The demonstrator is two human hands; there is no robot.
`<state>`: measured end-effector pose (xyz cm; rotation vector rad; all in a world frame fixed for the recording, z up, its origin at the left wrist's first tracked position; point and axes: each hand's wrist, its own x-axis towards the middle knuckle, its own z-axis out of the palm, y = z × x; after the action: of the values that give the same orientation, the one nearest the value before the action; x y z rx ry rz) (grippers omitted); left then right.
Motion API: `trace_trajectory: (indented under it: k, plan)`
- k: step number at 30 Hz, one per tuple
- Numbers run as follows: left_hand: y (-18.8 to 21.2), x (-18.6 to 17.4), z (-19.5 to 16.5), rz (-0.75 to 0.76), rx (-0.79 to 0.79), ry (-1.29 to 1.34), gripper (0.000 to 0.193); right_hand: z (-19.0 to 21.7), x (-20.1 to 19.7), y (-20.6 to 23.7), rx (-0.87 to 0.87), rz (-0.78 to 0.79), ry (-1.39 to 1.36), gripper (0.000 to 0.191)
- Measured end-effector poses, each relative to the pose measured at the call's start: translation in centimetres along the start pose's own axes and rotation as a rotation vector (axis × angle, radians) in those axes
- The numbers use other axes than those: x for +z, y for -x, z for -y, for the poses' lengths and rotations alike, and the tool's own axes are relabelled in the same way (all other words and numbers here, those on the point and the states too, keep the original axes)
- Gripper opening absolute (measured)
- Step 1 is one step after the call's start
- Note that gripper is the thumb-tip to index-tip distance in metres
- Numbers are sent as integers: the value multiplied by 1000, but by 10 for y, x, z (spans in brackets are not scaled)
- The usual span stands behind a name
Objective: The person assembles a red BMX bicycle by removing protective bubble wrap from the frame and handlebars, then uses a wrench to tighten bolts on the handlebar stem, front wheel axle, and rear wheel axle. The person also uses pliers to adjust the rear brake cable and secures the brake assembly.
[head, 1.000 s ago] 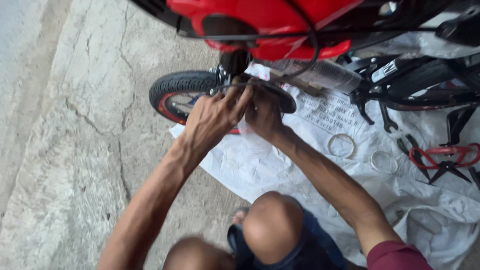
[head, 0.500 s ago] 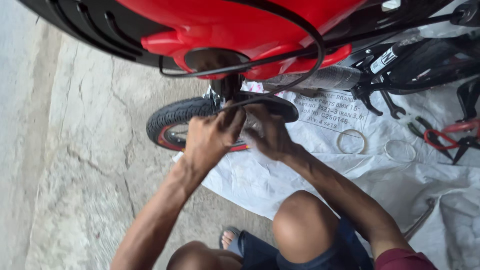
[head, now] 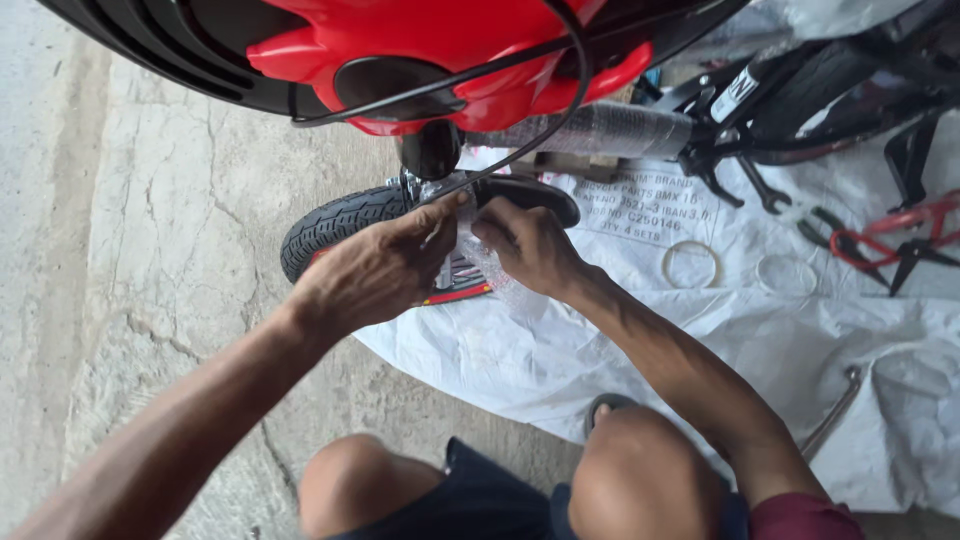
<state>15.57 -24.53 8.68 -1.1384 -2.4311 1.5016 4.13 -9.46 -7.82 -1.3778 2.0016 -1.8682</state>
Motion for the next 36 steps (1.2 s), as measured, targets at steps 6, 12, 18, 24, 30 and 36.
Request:
trace_trajectory:
  k: [6, 12, 18, 24, 30, 36]
  plan:
    - [-5, -6, 2, -9, -16, -9, 56, -10, -11, -6, -101, -2, 140, 8]
    - [-23, 2, 1, 156, 99, 66, 33, -27, -4, 11, -93, -117, 270, 16]
    - [-24, 4, 3, 12, 33, 85, 18, -33, -3, 17, -68, -169, 206, 18]
    - [-52, 4, -5, 327, 232, 71, 9, -34, -3, 21, -169, -209, 319, 26]
    - [-70, 19, -3, 217, 109, 178, 7, -45, 6, 27, -141, -178, 350, 28]
    - [-77, 45, -12, 153, 50, 279, 11, -44, 6, 31, -225, -225, 403, 23]
